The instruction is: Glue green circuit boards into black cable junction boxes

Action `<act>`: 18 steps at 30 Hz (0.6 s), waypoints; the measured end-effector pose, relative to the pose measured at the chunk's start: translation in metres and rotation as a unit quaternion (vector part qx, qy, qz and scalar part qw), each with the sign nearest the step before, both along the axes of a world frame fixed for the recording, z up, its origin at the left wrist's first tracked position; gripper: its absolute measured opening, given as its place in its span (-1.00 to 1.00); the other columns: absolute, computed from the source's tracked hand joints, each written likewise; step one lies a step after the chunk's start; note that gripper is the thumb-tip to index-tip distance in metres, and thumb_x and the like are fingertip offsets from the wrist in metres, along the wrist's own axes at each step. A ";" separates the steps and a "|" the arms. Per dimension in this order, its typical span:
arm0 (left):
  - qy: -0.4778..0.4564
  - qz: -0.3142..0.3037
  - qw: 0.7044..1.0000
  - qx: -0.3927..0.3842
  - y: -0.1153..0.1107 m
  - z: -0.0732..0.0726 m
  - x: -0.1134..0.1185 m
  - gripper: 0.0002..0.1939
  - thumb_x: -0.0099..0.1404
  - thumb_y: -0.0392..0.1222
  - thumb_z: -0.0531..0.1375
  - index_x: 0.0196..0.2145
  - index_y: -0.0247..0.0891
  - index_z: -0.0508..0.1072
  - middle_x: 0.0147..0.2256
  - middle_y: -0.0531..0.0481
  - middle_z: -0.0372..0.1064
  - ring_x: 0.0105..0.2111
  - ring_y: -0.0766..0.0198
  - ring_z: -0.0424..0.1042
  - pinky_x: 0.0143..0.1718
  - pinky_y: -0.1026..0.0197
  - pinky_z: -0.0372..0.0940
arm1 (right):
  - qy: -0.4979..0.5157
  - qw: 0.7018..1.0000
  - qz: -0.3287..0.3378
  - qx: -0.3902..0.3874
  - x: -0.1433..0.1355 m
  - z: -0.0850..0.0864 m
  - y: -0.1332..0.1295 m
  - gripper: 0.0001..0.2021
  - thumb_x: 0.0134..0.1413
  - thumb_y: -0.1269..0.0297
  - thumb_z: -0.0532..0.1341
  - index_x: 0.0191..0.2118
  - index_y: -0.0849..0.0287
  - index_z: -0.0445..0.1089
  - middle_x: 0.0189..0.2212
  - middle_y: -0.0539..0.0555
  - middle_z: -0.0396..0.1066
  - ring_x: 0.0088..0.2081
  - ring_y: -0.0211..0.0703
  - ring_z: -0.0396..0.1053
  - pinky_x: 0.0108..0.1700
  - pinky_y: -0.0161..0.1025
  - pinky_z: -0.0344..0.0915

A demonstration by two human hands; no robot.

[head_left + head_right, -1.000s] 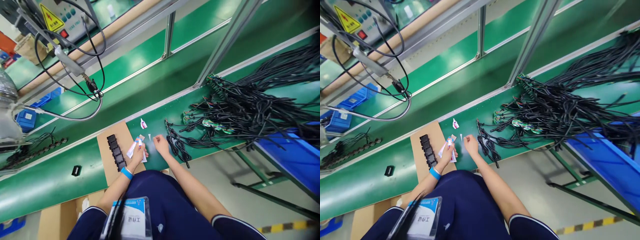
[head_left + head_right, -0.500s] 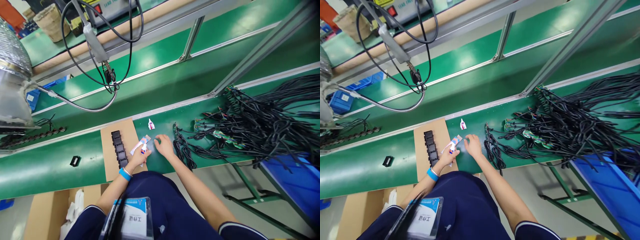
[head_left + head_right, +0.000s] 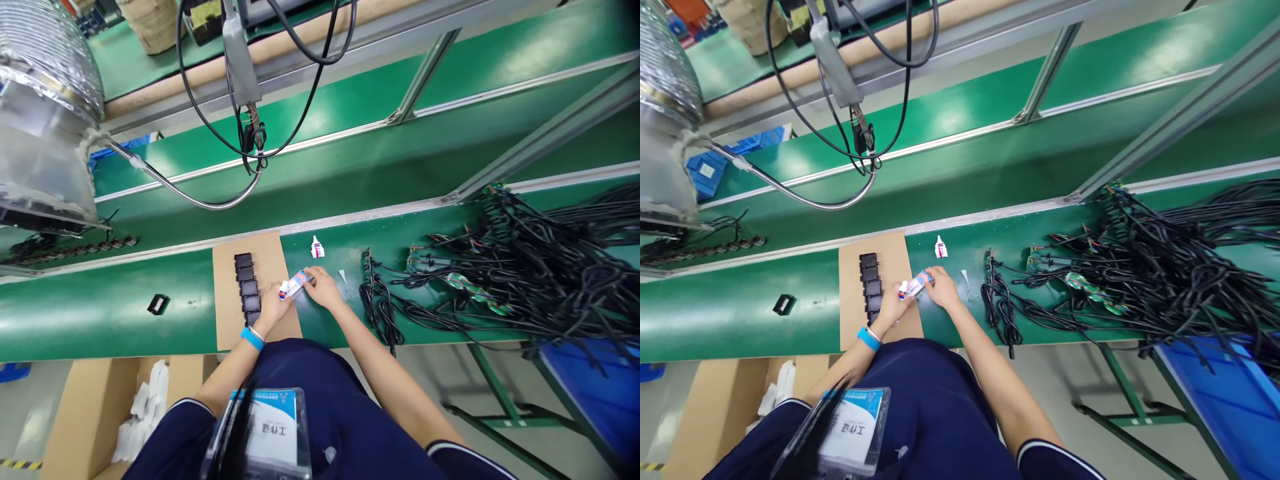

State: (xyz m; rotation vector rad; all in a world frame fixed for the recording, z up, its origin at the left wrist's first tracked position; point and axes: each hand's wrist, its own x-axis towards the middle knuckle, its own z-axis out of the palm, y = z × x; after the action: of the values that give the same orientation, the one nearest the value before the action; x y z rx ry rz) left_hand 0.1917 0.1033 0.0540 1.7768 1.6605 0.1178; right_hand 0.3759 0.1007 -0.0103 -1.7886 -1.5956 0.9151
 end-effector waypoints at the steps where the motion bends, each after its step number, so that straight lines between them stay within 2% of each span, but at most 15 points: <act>1: 0.011 -0.006 1.000 -0.001 -0.001 -0.002 0.000 -0.65 0.39 -0.05 0.23 0.04 -0.30 0.42 0.02 -0.14 0.39 -0.04 0.12 0.44 -0.01 -0.05 0.41 | -0.004 1.000 0.010 -0.009 0.000 -0.003 -0.002 -0.66 0.30 0.14 0.23 0.08 0.22 0.37 0.05 0.16 0.38 -0.03 -0.09 0.42 0.01 -0.02 0.43; 6: 0.038 -0.032 0.999 0.001 -0.003 -0.010 0.005 -0.63 0.41 -0.06 0.22 0.08 -0.28 0.40 0.05 -0.15 0.38 -0.02 0.10 0.44 -0.01 -0.06 0.42 | -0.021 0.998 0.035 -0.051 0.009 -0.008 -0.015 -0.69 0.29 0.13 0.23 0.00 0.24 0.40 -0.05 0.13 0.42 -0.09 -0.13 0.43 -0.04 -0.06 0.44; 10: 0.016 -0.051 0.999 0.012 -0.002 -0.007 0.007 -0.62 0.42 -0.05 0.21 0.10 -0.27 0.39 0.09 -0.15 0.36 0.01 0.08 0.43 0.02 -0.08 0.41 | -0.013 0.998 0.033 -0.053 0.025 0.006 -0.023 -0.72 0.29 0.11 0.23 -0.07 0.24 0.42 -0.13 0.10 0.43 -0.15 -0.17 0.42 -0.07 -0.10 0.43; 14: -0.026 -0.068 0.997 0.020 -0.002 0.003 0.012 -0.62 0.42 -0.04 0.20 0.11 -0.25 0.39 0.13 -0.16 0.32 0.05 0.05 0.40 0.06 -0.10 0.38 | -0.012 1.000 -0.018 -0.006 0.030 0.041 -0.028 -0.77 0.25 0.15 0.25 -0.12 0.22 0.44 -0.16 0.11 0.43 -0.20 -0.18 0.40 -0.06 -0.10 0.40; 16: -0.051 -0.072 0.996 0.021 -0.004 0.012 0.014 -0.66 0.41 -0.05 0.21 0.05 -0.27 0.42 0.05 -0.15 0.38 -0.01 0.10 0.42 0.03 -0.07 0.39 | 0.004 0.998 -0.024 0.050 0.026 0.068 -0.027 -0.83 0.20 0.19 0.23 -0.21 0.18 0.47 -0.26 0.10 0.46 -0.31 -0.19 0.39 -0.16 -0.15 0.40; 18: -0.076 -0.067 0.994 0.026 -0.008 0.022 0.015 -0.73 0.40 -0.07 0.21 -0.05 -0.30 0.44 -0.10 -0.09 0.44 -0.12 0.17 0.45 -0.05 0.01 0.39 | 0.028 0.992 -0.013 0.120 0.024 0.103 -0.020 -0.83 0.19 0.21 0.19 -0.31 0.13 0.49 -0.39 0.07 0.46 -0.43 -0.21 0.37 -0.31 -0.22 0.39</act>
State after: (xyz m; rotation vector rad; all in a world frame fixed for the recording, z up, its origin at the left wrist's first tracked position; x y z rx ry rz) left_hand 0.2071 0.0957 0.0760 1.8647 1.4384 0.2316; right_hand 0.3999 0.0810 0.0923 -1.6007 -1.5714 0.7212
